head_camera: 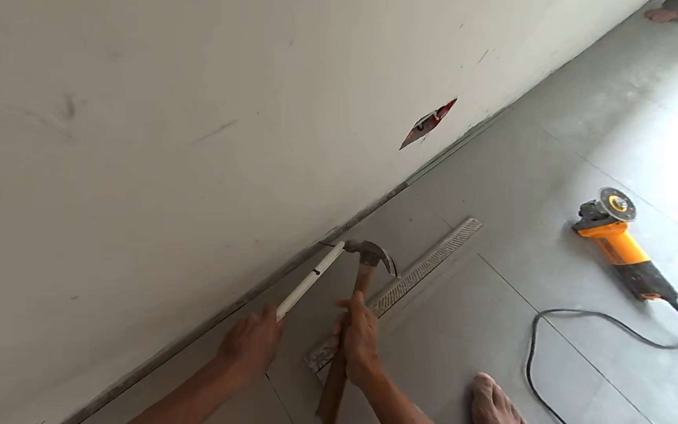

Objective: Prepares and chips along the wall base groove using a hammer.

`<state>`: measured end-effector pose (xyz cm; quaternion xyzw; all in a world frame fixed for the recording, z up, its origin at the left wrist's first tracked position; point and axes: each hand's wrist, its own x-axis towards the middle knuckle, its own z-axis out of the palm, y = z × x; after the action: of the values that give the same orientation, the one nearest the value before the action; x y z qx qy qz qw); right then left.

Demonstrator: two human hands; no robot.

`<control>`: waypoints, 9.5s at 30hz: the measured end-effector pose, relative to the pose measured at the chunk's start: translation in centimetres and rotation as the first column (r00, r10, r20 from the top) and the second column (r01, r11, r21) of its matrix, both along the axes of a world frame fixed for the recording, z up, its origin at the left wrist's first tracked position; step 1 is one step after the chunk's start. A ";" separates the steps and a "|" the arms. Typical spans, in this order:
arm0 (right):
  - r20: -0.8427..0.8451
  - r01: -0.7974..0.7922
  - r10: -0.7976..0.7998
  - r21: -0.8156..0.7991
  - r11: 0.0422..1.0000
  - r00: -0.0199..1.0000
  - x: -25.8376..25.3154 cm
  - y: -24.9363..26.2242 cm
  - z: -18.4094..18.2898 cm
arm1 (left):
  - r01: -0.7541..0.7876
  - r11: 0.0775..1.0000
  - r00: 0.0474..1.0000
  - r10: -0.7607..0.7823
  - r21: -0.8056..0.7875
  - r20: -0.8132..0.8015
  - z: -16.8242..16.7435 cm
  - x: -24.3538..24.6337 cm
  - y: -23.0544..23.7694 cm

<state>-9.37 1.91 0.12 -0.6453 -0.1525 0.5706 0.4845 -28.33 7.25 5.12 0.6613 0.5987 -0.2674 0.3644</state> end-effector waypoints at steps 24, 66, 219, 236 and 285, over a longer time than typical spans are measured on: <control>0.021 -0.052 0.048 0.222 0.974 0.999 2.3 -0.6 1.4 | -0.095 0.995 0.994 0.096 -0.023 0.045 1.1 -0.7 -2.3; -0.011 -0.288 0.291 0.107 0.952 0.957 1.4 -0.5 0.9 | -0.425 0.891 0.904 0.427 -0.159 -0.024 1.3 -9.0 -12.4; -0.158 -0.473 0.451 -0.160 0.866 0.879 -5.0 -1.1 3.6 | -0.661 0.396 0.308 0.918 -0.638 0.251 4.8 -10.6 -10.6; -0.160 -0.532 0.508 -0.201 0.823 0.846 -5.0 -0.8 4.1 | -0.646 0.472 0.423 0.875 -0.600 0.234 4.8 -11.0 -10.2; -0.129 -0.577 0.563 -0.201 0.792 0.816 -5.4 -2.3 2.6 | -0.621 0.603 0.537 0.793 -0.502 0.288 1.4 -15.7 -12.7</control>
<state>-14.75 -0.36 2.70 -0.6028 -0.2574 0.7236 0.2164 -44.05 -5.49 6.56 0.3263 0.6494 -0.0180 0.6867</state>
